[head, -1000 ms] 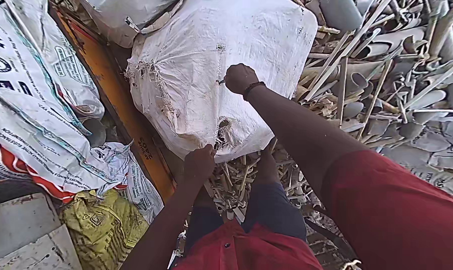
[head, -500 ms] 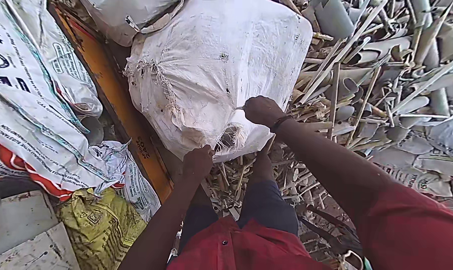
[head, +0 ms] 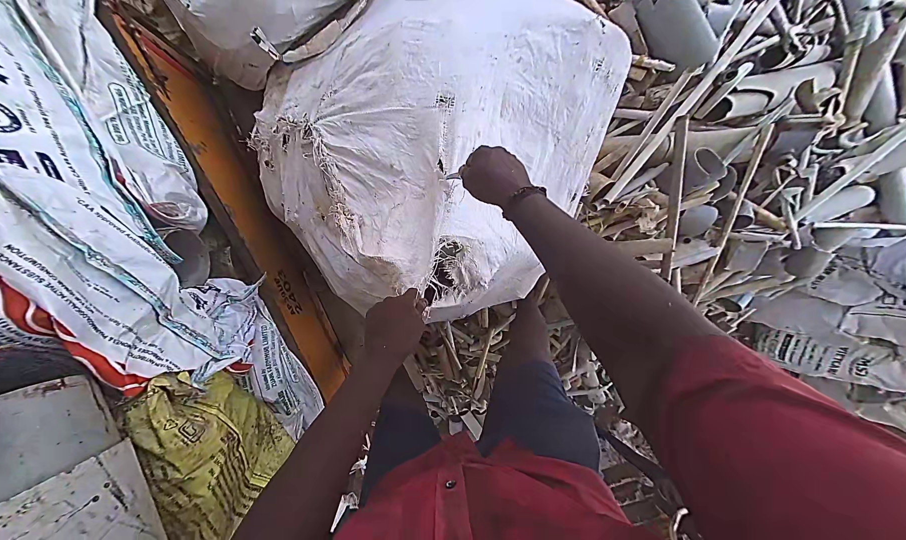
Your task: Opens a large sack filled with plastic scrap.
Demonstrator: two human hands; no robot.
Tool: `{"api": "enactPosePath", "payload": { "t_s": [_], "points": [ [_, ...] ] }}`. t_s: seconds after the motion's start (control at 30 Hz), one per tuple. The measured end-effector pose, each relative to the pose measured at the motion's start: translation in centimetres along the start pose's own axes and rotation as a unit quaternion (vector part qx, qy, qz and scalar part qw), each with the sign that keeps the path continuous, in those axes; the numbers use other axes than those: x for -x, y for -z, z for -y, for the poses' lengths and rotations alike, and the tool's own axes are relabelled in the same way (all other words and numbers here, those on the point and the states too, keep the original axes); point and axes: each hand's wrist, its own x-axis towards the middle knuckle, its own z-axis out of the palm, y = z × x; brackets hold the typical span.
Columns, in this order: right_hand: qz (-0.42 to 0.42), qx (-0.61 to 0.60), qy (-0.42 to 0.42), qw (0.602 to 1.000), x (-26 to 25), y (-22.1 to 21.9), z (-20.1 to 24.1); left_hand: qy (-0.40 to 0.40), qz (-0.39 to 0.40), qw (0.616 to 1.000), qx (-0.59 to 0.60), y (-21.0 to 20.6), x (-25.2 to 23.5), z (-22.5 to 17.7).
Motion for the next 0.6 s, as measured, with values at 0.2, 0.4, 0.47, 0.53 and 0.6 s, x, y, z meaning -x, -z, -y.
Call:
{"api": "enactPosePath", "payload": {
  "t_s": [0.2,0.4,0.47,0.53,0.6],
  "points": [
    [0.11,0.005,0.01,0.994,-1.3,-2.5,1.7,0.005,-0.019,1.0,0.014,-0.7,-0.4,0.5],
    [0.082,0.031,0.038,0.995,6.5,-4.2,-2.2,-0.008,-0.02,0.998,0.056,-0.9,-0.9,2.2],
    [0.081,0.028,0.029,0.996,9.3,-3.8,-3.5,-0.015,-0.004,0.999,0.049,-0.5,-0.4,1.3],
    [0.105,0.038,0.027,0.993,11.1,-3.5,-3.7,-0.008,0.005,1.0,0.027,-0.3,0.1,0.5],
    [0.137,0.043,0.018,0.99,12.1,-5.1,-3.8,0.004,0.005,1.0,0.016,-0.3,0.1,0.7]
  ]
}}
